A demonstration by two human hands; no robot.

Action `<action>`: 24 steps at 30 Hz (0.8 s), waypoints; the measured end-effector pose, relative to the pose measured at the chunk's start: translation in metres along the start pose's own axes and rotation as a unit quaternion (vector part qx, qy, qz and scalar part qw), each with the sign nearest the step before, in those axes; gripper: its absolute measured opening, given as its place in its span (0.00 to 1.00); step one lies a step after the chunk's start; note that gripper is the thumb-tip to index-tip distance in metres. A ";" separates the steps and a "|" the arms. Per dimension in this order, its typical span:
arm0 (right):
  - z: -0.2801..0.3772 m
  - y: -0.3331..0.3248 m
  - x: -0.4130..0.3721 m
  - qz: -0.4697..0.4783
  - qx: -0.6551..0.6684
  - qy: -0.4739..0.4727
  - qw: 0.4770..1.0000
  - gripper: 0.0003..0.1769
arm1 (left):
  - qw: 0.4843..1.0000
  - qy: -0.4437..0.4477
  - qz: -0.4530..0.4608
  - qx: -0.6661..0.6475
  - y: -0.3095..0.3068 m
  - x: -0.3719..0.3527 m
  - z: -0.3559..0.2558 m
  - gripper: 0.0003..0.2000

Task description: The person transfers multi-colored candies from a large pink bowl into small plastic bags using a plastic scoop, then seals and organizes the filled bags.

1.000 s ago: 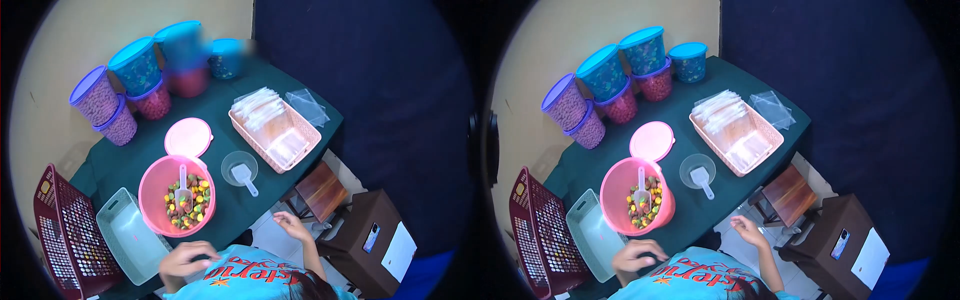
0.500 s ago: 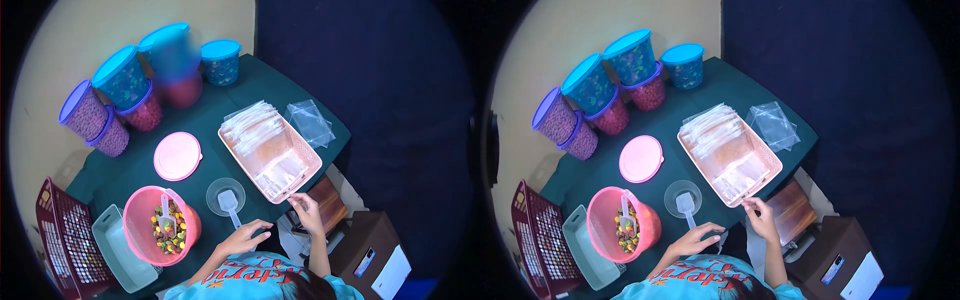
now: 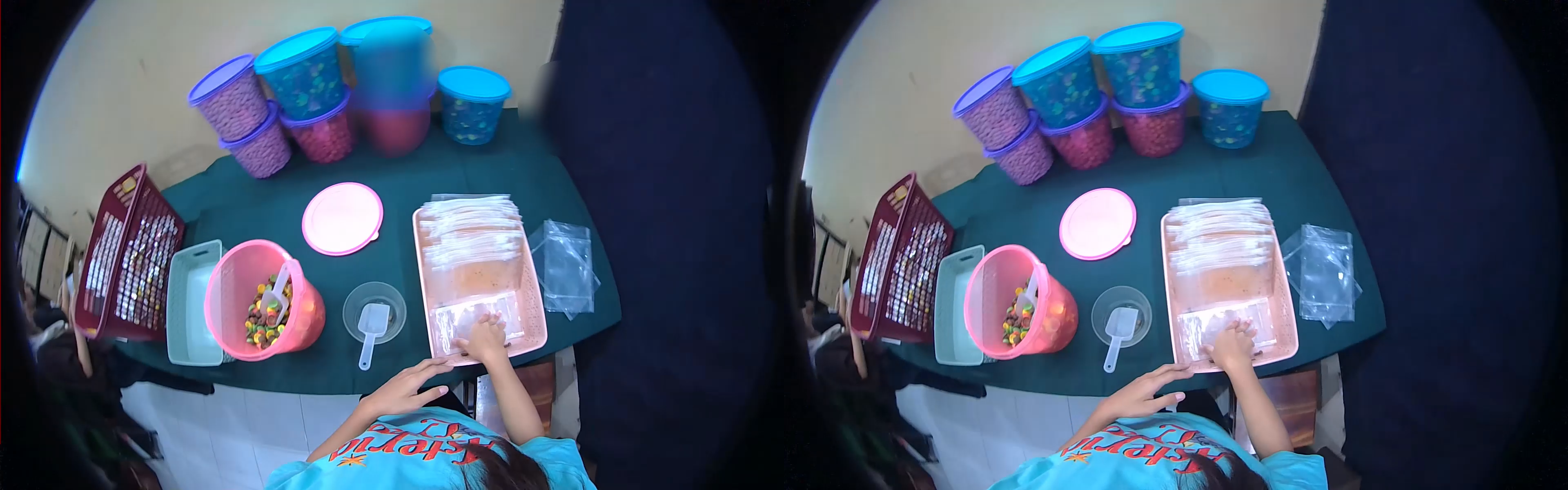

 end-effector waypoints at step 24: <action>0.043 -0.135 -0.127 -0.192 0.273 -0.275 0.902 0.08 | 0.931 -0.027 -0.356 -0.072 -0.036 -0.165 -0.024 0.20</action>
Point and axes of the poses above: each hand's wrist, its own x-axis towards the middle knuckle, its own y-axis out of the palm, z = x × y, the point moved 5 cm from there along x, towards the middle knuckle, and after that the axes turned 14 degrees about y, right-handed, at the moved point
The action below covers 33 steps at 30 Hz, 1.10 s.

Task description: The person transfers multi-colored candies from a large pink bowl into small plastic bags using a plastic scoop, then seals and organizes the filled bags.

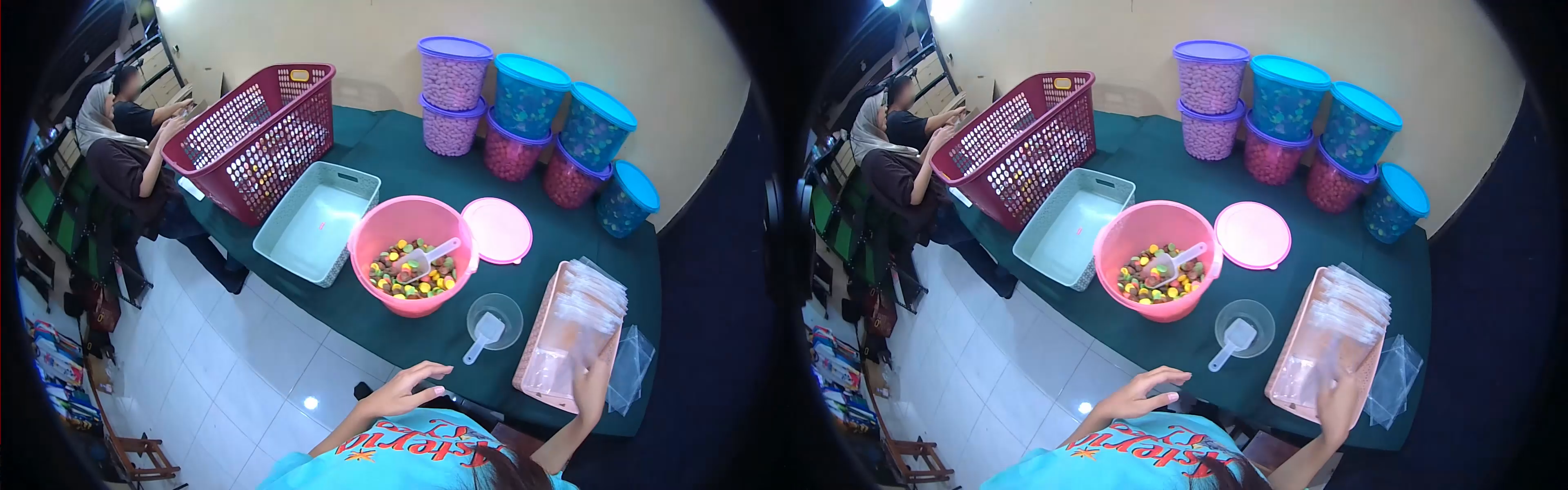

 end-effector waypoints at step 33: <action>0.239 0.178 -0.086 0.080 0.118 -0.245 0.959 0.18 | 0.965 0.168 -0.161 -0.120 -0.161 -0.053 -0.031 0.26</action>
Point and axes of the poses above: each hand's wrist, its own x-axis towards the middle knuckle, its own y-axis out of the palm, z = x × y, the point moved 5 cm from there along x, towards the middle knuckle, and after that the axes turned 14 degrees about y, right-handed, at the moved point
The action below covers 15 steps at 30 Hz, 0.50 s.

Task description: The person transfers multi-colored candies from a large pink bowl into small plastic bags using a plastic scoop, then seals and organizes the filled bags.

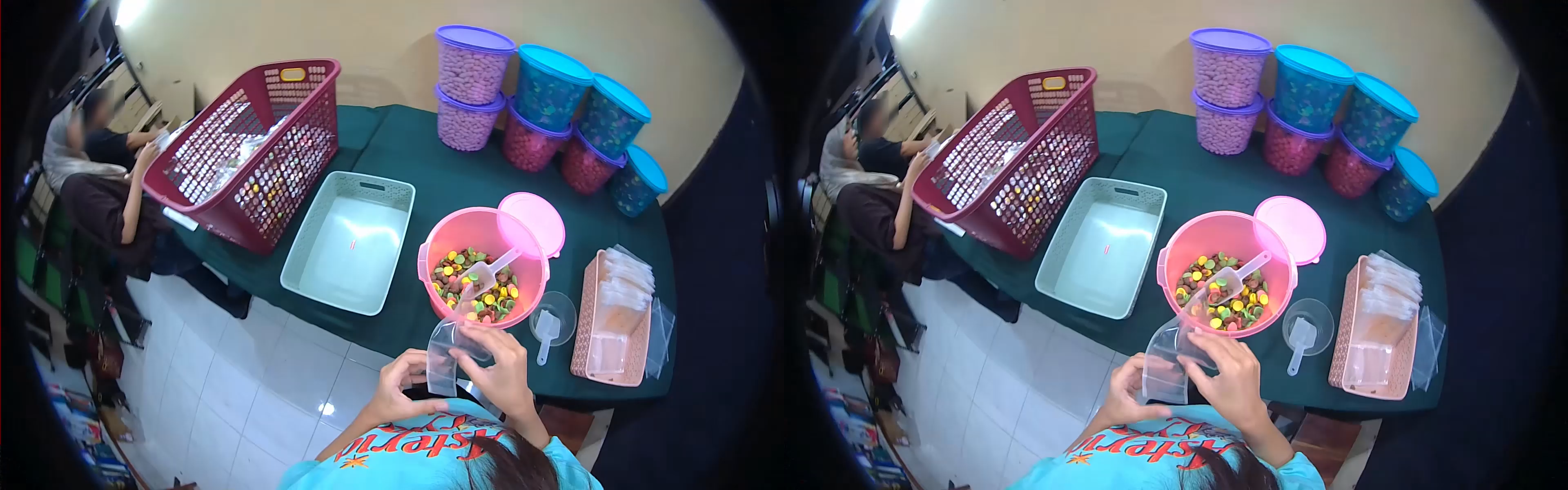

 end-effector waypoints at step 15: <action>-0.041 -0.011 0.043 0.064 0.071 -0.037 0.995 0.19 | 0.980 -0.014 -0.171 0.106 0.031 -0.007 0.020 0.10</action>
Point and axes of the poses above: each hand's wrist, its own x-axis towards the middle knuckle, its own y-axis out of the palm, z = x × y, the point moved 5 cm from there along x, towards the middle knuckle, and after that the axes turned 14 degrees about y, right-handed, at the moved point
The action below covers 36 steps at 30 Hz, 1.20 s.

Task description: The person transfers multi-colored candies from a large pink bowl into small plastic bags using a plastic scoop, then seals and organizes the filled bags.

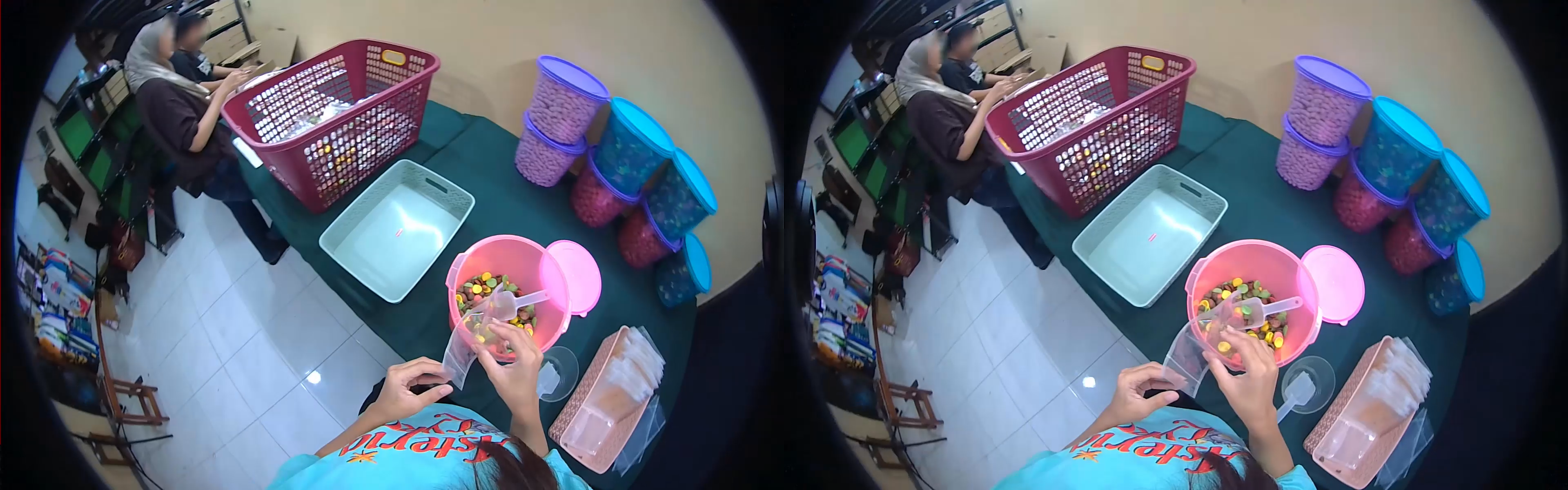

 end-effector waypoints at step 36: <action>0.053 0.115 0.059 -0.072 -0.003 0.085 0.994 0.17 | 0.949 0.015 0.312 -0.037 -0.111 0.162 0.042 0.02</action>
Point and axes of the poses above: each hand's wrist, its own x-axis towards the middle knuckle, its own y-axis out of the palm, z = x × y, the point moved 5 cm from there along x, towards the middle knuckle, and after that the axes turned 14 degrees about y, right-handed, at the moved point
